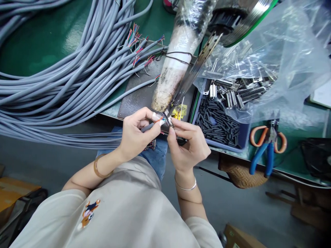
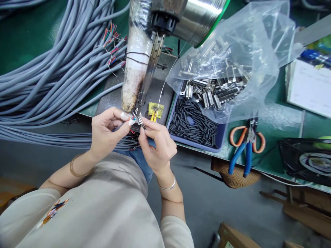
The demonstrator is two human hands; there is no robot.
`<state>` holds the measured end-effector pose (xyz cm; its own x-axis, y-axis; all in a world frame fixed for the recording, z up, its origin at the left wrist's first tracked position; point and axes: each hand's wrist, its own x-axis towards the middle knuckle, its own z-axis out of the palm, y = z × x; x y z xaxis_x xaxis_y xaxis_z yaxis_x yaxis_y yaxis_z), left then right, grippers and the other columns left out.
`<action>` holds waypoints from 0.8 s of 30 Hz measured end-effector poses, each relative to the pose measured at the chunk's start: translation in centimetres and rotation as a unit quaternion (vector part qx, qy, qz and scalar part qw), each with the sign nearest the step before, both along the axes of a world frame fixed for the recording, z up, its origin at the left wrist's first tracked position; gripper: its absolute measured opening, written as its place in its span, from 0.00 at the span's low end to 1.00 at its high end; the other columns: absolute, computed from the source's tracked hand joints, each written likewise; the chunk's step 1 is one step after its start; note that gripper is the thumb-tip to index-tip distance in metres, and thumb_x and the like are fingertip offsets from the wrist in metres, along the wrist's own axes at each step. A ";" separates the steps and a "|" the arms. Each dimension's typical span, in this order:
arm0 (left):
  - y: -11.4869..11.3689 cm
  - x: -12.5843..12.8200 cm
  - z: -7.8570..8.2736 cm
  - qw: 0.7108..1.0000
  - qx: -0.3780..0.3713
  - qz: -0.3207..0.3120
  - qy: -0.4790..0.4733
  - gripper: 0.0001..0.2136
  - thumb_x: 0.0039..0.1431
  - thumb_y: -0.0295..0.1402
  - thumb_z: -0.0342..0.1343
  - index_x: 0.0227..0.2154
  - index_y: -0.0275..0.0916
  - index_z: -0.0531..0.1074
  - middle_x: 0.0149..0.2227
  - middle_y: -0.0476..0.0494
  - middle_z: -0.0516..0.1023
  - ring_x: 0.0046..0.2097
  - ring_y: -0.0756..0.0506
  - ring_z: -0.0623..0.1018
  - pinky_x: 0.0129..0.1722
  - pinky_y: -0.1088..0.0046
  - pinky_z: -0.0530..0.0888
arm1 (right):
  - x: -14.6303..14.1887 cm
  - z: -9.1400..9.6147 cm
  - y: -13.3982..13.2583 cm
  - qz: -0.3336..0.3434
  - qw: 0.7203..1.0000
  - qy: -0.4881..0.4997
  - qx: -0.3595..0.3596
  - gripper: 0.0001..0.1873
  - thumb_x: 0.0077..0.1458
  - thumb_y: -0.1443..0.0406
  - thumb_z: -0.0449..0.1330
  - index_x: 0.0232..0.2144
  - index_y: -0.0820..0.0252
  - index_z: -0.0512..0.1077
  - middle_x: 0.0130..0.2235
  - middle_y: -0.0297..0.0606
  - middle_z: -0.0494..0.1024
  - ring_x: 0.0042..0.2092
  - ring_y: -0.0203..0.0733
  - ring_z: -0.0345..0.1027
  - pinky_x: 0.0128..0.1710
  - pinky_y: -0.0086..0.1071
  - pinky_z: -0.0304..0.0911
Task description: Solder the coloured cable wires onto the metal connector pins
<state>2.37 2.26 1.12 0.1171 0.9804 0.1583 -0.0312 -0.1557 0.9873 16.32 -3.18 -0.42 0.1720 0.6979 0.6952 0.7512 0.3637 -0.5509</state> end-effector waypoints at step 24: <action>-0.1 0.1 -0.2 0.997 0.037 0.024 0.062 0.05 0.56 0.28 0.64 0.27 0.38 0.74 0.21 0.54 0.72 0.19 0.58 0.64 0.19 0.83 0.62 | 0.1 -0.5 0.7 0.000 1.000 -0.007 0.019 0.10 0.56 0.73 0.69 0.35 0.56 0.73 0.43 0.37 0.87 0.41 0.39 0.83 0.41 0.33 0.79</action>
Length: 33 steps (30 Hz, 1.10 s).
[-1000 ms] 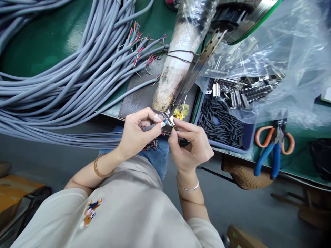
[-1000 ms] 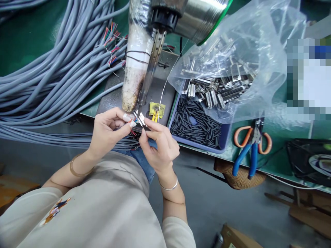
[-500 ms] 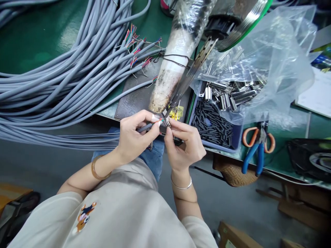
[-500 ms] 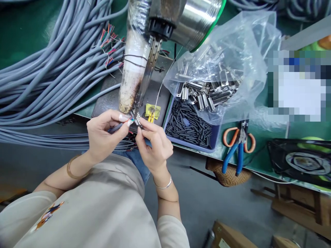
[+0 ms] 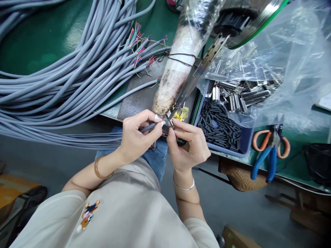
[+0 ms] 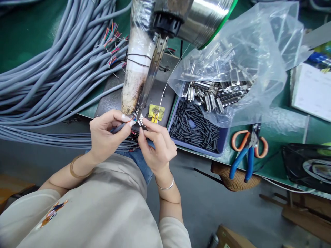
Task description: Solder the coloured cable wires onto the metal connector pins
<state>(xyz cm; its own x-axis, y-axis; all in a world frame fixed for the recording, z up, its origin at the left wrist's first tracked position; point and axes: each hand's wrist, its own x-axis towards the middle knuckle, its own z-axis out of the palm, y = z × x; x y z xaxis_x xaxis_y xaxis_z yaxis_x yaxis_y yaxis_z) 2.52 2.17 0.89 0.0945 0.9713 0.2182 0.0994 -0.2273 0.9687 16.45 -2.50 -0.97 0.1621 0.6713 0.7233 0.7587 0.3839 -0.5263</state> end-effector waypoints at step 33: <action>0.1 0.1 0.9 0.999 0.037 -0.004 -0.003 0.05 0.56 0.25 0.62 0.27 0.38 0.73 0.21 0.56 0.68 0.20 0.58 0.60 0.19 0.81 0.57 | -0.2 1.0 0.4 -0.026 0.999 -0.038 0.000 0.10 0.57 0.72 0.70 0.34 0.54 0.74 0.42 0.35 0.86 0.41 0.39 0.82 0.41 0.32 0.79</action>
<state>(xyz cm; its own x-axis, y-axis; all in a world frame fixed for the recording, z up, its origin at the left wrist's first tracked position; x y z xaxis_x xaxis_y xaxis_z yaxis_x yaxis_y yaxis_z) 2.64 2.23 1.83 0.1010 0.9519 0.2891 0.0906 -0.2982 0.9502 16.21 -2.12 0.03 0.1415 0.6634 0.7347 0.8157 0.3424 -0.4663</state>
